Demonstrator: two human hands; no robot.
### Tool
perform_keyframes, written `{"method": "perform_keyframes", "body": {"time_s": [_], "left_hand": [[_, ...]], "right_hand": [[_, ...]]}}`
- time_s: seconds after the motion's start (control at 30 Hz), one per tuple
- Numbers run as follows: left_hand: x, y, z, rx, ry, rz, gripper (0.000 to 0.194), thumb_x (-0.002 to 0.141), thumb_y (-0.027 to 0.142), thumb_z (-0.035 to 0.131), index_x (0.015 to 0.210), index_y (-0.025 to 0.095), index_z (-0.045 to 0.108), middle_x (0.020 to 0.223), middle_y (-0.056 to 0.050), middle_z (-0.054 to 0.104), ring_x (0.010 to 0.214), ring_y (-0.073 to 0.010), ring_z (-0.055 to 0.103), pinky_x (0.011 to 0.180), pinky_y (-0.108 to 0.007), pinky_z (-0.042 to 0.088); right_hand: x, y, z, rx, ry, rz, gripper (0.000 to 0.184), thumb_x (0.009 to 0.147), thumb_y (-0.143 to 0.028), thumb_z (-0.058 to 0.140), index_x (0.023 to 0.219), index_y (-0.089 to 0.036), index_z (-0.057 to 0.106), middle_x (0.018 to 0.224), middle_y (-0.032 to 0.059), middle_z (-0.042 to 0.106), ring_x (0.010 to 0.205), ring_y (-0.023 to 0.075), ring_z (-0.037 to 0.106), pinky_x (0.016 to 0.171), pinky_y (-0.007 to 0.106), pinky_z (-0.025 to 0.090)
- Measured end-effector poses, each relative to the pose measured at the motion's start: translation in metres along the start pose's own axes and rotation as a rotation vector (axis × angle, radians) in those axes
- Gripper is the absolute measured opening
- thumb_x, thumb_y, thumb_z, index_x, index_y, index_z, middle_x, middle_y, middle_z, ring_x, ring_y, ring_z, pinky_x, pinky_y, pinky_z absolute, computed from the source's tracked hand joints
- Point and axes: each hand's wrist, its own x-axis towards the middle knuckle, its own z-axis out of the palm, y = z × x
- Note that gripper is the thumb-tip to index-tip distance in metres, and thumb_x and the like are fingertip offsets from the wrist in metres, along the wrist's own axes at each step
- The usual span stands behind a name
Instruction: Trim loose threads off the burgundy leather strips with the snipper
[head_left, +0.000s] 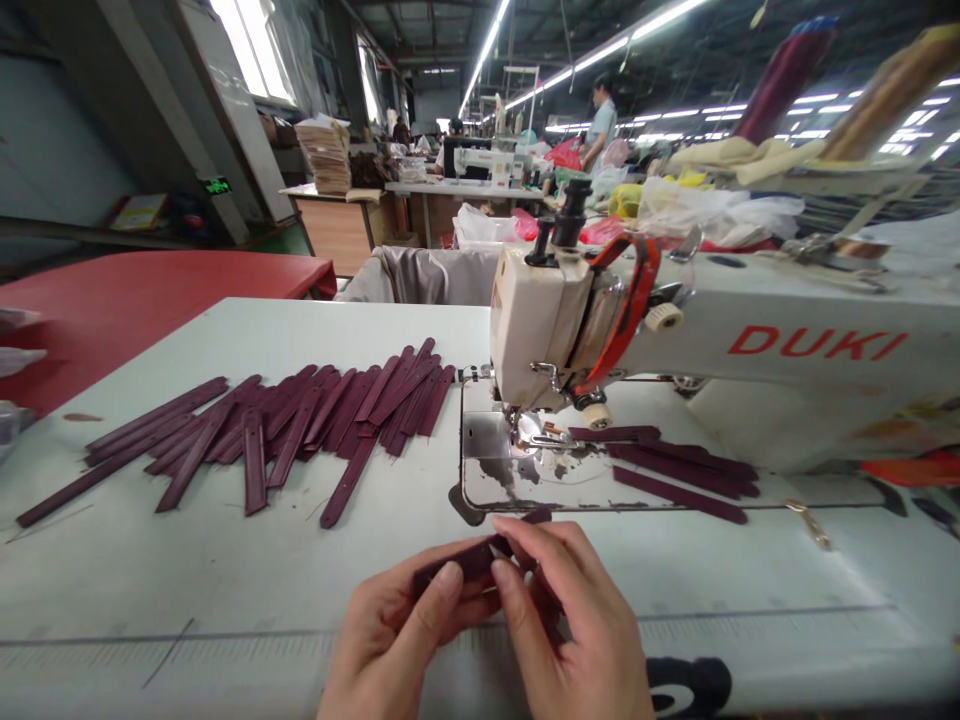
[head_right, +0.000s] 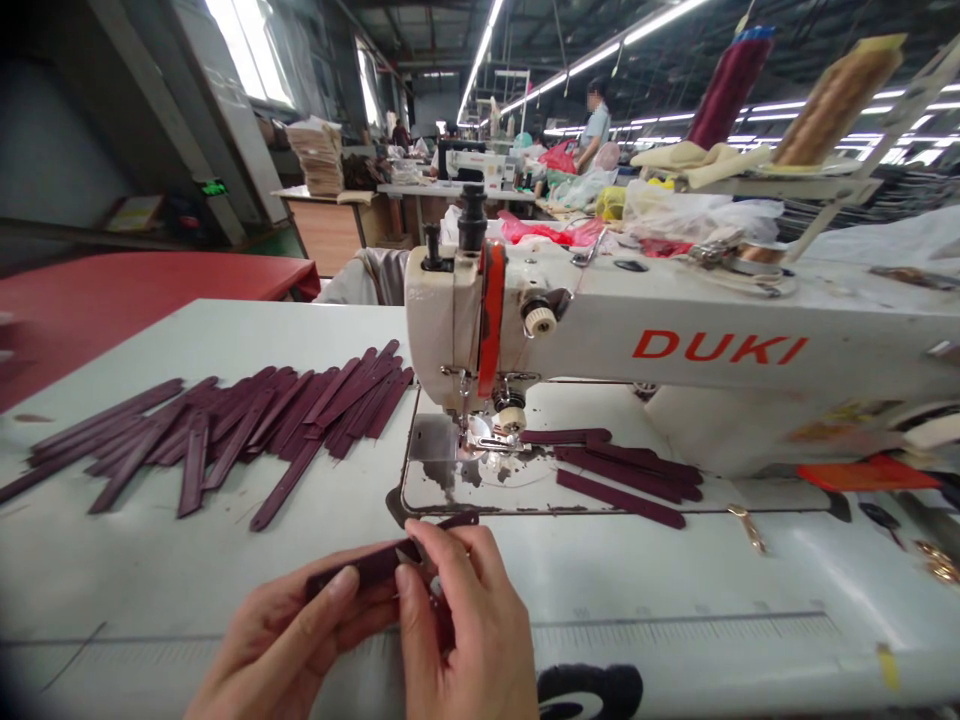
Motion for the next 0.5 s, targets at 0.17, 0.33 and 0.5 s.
{"method": "perform_keyframes", "body": {"time_s": [0.17,0.33,0.5], "left_hand": [[0.004,-0.008,-0.003,0.001,0.008,0.019,0.017,0.084,0.027,0.074,0.098,0.022,0.082,0.095,-0.007,0.082,0.091,-0.0217,0.075,0.082,-0.022,0.058],[0.007,-0.010,-0.001,-0.036,0.035,0.011,0.016,0.082,0.029,0.075,0.093,0.021,0.083,0.090,-0.008,0.083,0.084,-0.0223,0.076,0.079,-0.025,0.060],[0.006,-0.012,0.000,-0.066,0.046,0.023,0.017,0.081,0.033,0.076,0.088,0.019,0.083,0.089,-0.009,0.083,0.082,-0.0229,0.077,0.077,-0.024,0.060]], "right_hand": [[-0.005,-0.001,0.004,-0.043,-0.025,-0.029,0.030,0.095,-0.023,0.049,0.123,-0.027,0.061,0.096,0.0030,0.064,0.081,0.0135,0.069,0.067,0.022,0.055],[-0.005,-0.004,-0.002,-0.094,-0.023,-0.005,0.034,0.096,-0.025,0.049,0.127,-0.029,0.060,0.101,0.0033,0.065,0.083,0.0145,0.070,0.066,0.023,0.055],[-0.005,-0.008,-0.005,-0.105,-0.031,-0.004,0.035,0.096,-0.025,0.048,0.129,-0.032,0.058,0.101,0.0010,0.065,0.082,0.0116,0.070,0.067,0.020,0.054]]}}
